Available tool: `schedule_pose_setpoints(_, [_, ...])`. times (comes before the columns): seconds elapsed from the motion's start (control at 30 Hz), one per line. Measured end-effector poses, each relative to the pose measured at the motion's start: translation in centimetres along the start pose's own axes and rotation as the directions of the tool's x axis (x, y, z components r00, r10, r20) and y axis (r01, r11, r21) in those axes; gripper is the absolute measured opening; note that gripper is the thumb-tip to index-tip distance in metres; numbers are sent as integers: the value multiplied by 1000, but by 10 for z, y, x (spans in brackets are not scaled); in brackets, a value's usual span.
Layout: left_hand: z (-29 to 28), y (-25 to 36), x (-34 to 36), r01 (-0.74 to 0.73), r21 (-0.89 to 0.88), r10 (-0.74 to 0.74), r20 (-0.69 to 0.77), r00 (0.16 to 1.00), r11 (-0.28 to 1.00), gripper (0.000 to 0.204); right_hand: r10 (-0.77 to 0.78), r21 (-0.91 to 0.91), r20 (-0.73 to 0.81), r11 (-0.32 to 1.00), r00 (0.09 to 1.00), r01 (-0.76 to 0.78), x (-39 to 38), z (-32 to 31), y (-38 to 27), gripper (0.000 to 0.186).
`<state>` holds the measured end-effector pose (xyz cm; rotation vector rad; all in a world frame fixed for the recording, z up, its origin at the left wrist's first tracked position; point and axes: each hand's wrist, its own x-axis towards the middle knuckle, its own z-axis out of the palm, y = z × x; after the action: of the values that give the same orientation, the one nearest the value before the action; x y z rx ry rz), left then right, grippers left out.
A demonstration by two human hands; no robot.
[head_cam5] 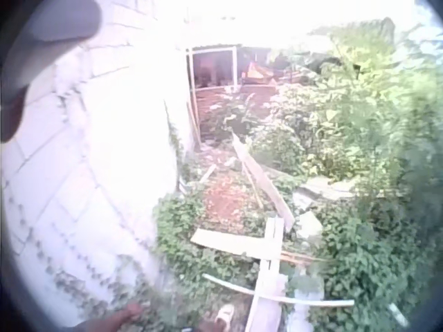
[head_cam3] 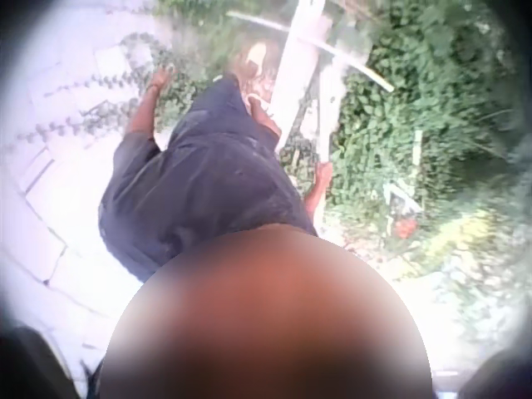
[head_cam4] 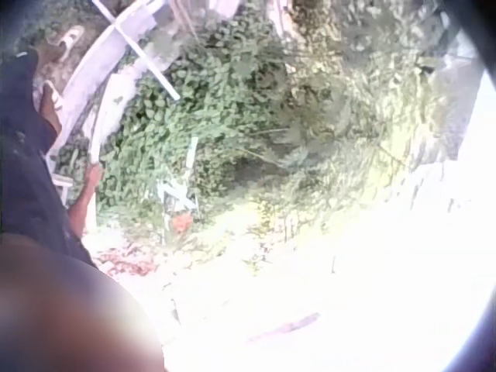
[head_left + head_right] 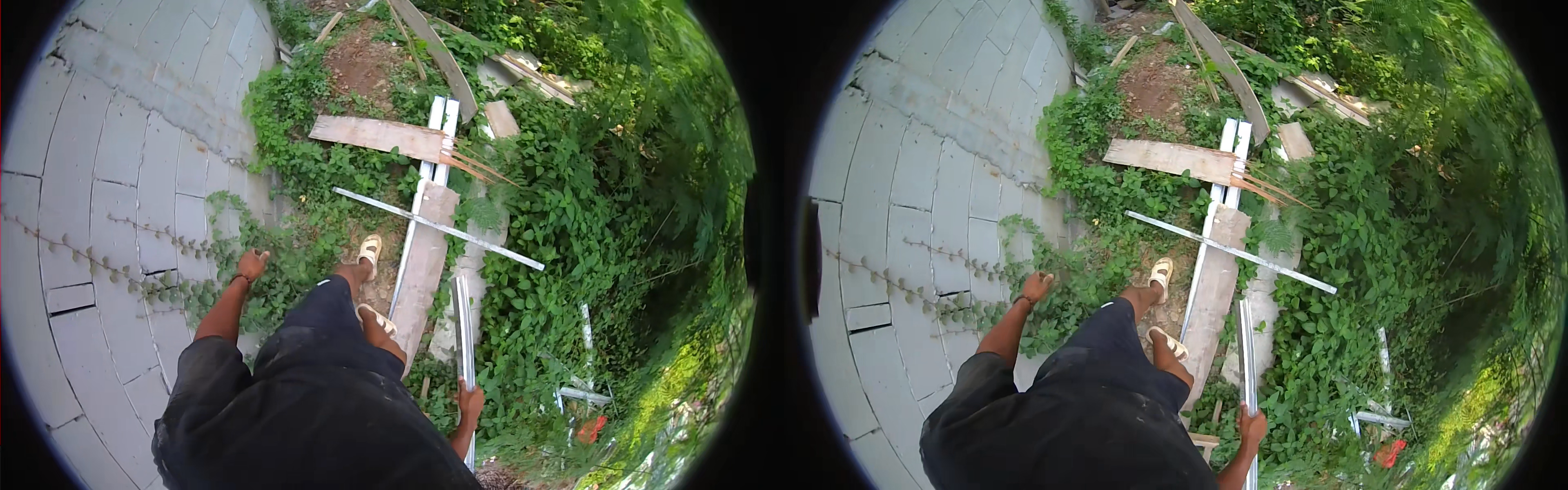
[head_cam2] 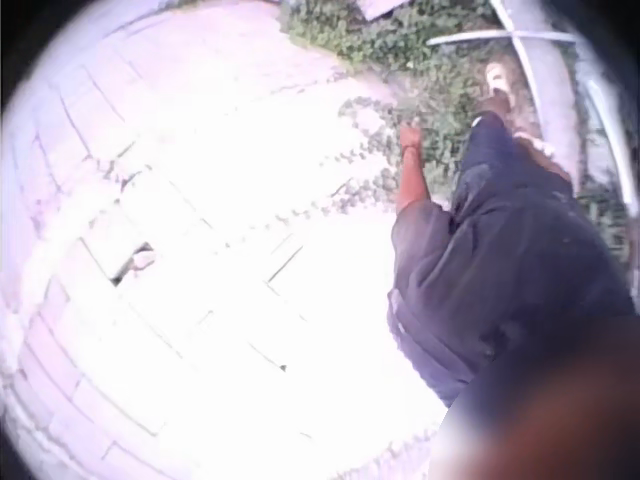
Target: The recorder measures, marks, and fits metal structural brackets to a wooden post using a hammer.
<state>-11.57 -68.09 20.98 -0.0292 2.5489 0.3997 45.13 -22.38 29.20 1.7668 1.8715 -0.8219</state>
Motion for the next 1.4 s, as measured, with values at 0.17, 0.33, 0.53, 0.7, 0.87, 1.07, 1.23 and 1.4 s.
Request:
schedule_pose_setpoints(0.17, [-82,-64,42,265,56,-237,-296,925,963,69,81,212,64,973,995,-93,22,-23,2,56])
schedule_pose_setpoints(0.33, [-224,-37,69,507,241,-106,-820,562,828,82,168,314,159,926,973,-211,-16,-49,-33,60])
schedule_pose_setpoints(0.53, [-420,-24,46,830,294,-125,-911,394,475,93,259,261,117,923,959,-281,-32,-47,-40,66])
schedule_pose_setpoints(0.7, [-434,-86,79,902,320,-171,-910,378,290,93,158,149,168,972,973,-183,18,-44,-61,62])
schedule_pose_setpoints(0.87, [-435,-72,66,934,302,-208,-917,340,191,88,-37,248,286,968,957,-37,71,-89,-188,63])
schedule_pose_setpoints(1.07, [-438,-45,95,959,281,-236,-929,284,47,85,52,187,263,977,964,-104,198,-113,-248,70])
schedule_pose_setpoints(1.23, [-434,-75,96,980,186,-278,-947,158,-77,83,-25,219,249,975,968,-31,258,-110,-330,71])
schedule_pose_setpoints(1.4, [-428,-93,139,921,-329,-420,-881,-219,210,102,-252,185,108,956,962,230,416,-64,-320,65])
